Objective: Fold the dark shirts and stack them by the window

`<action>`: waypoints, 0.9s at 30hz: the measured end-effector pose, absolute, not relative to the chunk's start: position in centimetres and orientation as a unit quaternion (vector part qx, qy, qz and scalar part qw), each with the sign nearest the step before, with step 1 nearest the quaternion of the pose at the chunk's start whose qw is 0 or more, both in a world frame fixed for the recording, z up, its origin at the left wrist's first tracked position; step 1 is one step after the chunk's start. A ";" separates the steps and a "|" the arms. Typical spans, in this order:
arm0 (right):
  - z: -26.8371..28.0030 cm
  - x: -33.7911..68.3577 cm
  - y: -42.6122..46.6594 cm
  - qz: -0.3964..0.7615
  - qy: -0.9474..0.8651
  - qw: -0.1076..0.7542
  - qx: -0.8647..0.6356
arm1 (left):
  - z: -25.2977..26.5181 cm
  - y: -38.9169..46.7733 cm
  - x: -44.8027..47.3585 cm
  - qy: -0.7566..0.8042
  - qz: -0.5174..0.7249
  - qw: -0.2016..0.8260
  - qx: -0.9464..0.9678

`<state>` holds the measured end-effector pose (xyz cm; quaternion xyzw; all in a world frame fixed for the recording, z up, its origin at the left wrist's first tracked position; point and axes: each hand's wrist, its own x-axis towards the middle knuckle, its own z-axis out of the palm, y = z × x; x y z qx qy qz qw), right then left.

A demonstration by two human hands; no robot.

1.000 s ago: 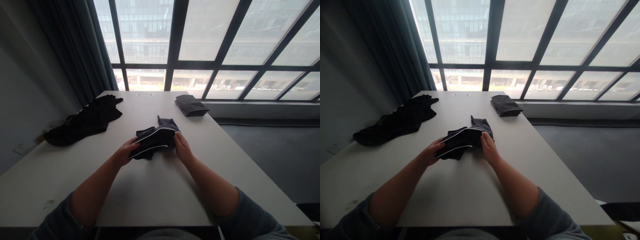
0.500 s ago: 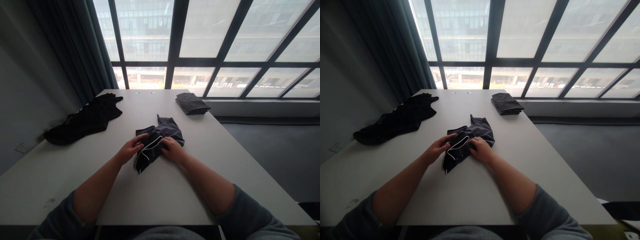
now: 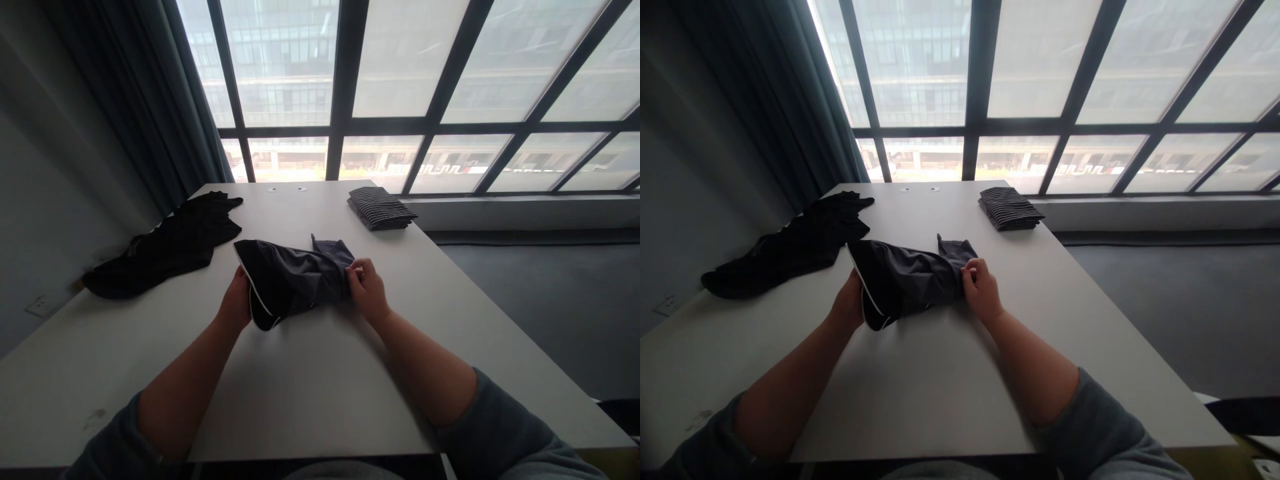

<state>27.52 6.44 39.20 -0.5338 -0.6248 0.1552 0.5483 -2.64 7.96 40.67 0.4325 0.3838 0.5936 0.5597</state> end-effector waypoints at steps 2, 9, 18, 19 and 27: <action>39.7 27.4 6.2 0.208 -0.672 0.530 -0.473 | 41.0 7.4 -2.4 0.396 0.591 0.573 0.407; 41.1 23.7 3.2 0.127 -0.887 0.341 -0.284 | 40.7 5.4 -2.4 0.368 0.503 0.664 0.414; 39.6 23.1 3.5 0.231 -0.804 0.422 -0.349 | 39.0 5.3 -3.4 0.201 0.317 0.739 0.560; 39.4 23.2 3.6 0.265 -0.789 0.425 -0.354 | 39.0 5.4 -3.4 0.196 0.320 0.735 0.564; 38.6 22.0 3.3 0.437 -0.655 0.471 -0.398 | 39.1 5.1 -2.6 0.178 0.296 0.715 0.608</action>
